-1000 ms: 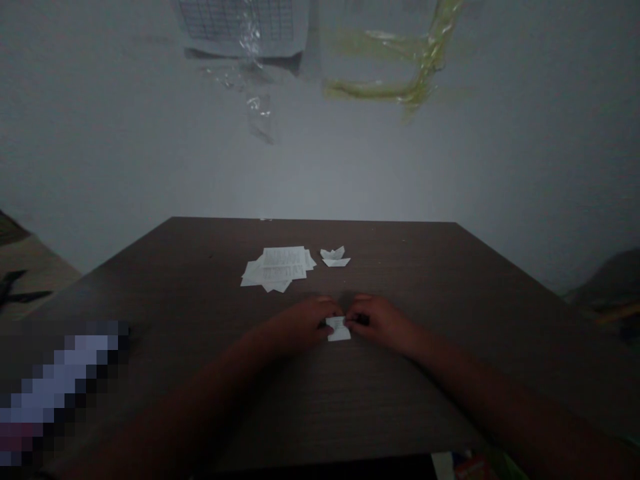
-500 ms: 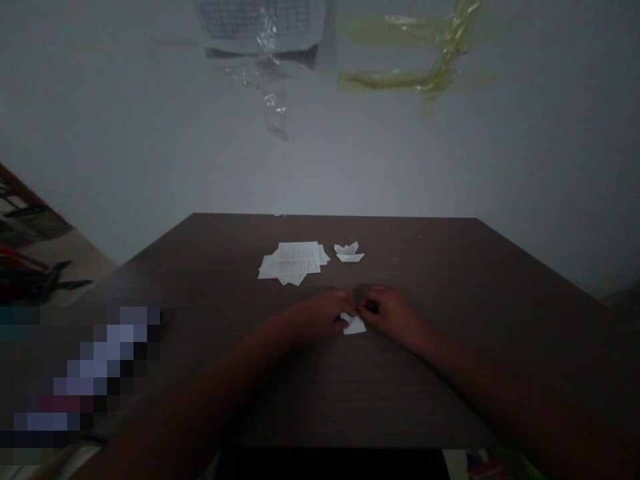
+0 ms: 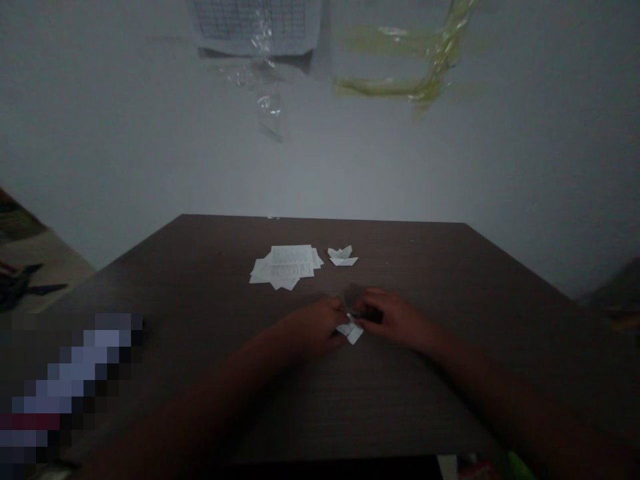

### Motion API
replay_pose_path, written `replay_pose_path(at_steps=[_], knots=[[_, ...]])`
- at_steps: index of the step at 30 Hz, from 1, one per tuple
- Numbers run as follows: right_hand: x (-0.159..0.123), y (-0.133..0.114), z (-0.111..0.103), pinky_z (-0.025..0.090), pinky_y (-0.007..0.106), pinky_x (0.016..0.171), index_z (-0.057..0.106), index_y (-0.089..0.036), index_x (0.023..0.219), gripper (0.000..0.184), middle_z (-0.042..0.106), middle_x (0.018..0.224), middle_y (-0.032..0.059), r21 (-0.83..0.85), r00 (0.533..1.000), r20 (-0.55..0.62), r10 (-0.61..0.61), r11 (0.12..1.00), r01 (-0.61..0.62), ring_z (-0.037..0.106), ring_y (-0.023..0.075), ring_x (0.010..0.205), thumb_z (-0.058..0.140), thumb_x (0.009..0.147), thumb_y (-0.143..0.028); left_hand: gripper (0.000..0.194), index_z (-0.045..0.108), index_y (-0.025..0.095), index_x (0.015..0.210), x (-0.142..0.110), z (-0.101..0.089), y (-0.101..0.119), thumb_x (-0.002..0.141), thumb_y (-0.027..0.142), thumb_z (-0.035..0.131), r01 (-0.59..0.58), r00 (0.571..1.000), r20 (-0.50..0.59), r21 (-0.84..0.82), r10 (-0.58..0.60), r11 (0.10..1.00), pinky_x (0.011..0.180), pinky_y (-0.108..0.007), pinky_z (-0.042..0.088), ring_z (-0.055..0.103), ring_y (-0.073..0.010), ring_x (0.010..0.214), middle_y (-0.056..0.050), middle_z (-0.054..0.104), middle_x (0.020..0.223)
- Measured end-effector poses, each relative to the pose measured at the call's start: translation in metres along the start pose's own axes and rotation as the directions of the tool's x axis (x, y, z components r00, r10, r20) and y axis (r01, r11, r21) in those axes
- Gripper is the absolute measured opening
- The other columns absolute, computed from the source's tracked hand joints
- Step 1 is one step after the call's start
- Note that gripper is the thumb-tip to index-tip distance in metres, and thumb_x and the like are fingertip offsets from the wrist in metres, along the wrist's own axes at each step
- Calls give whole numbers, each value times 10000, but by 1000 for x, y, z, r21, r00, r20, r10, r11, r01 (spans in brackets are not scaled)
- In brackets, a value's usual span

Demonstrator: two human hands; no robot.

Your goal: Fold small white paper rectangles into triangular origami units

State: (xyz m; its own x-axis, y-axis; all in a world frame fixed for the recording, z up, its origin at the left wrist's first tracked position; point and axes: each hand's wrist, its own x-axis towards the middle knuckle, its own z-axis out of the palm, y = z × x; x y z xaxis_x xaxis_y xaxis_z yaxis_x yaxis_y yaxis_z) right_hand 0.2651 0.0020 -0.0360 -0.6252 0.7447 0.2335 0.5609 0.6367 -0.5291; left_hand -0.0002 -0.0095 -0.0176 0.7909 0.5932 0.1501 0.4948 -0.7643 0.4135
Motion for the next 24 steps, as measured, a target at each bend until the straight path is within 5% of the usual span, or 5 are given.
replay_pose_path(at_steps=[6, 13, 24], knots=[[-5, -6, -8, 612, 394, 1018, 822, -235, 1138, 124, 785, 1179, 75, 85, 981, 133, -138, 988, 128, 768, 256, 1104, 842, 1016, -221, 129, 843, 185, 1073, 4, 3, -3, 1083, 226, 722, 68, 997, 19, 54, -69, 996, 958, -372, 620, 775, -274, 1022, -92, 787, 1133], [-2, 8, -1, 624, 382, 945, 841, -216, 1099, 55, 769, 1100, 69, 81, 983, 115, -146, 987, 138, 754, 238, 1020, 826, 1056, -247, 153, 826, 171, 1043, 4, 2, -5, 1100, 187, 686, 50, 999, 14, 86, -52, 995, 946, -352, 605, 759, -242, 995, -78, 767, 1096], [-1, 5, 3, 638, 452, 970, 818, -261, 1110, 155, 784, 1128, 97, 28, 968, -219, -125, 991, 135, 749, 273, 1081, 699, 1149, -351, 202, 868, 216, 1182, 11, 5, -17, 1118, 210, 676, 197, 959, -189, -79, -209, 977, 1019, -413, 620, 801, -273, 1089, -88, 868, 1138]])
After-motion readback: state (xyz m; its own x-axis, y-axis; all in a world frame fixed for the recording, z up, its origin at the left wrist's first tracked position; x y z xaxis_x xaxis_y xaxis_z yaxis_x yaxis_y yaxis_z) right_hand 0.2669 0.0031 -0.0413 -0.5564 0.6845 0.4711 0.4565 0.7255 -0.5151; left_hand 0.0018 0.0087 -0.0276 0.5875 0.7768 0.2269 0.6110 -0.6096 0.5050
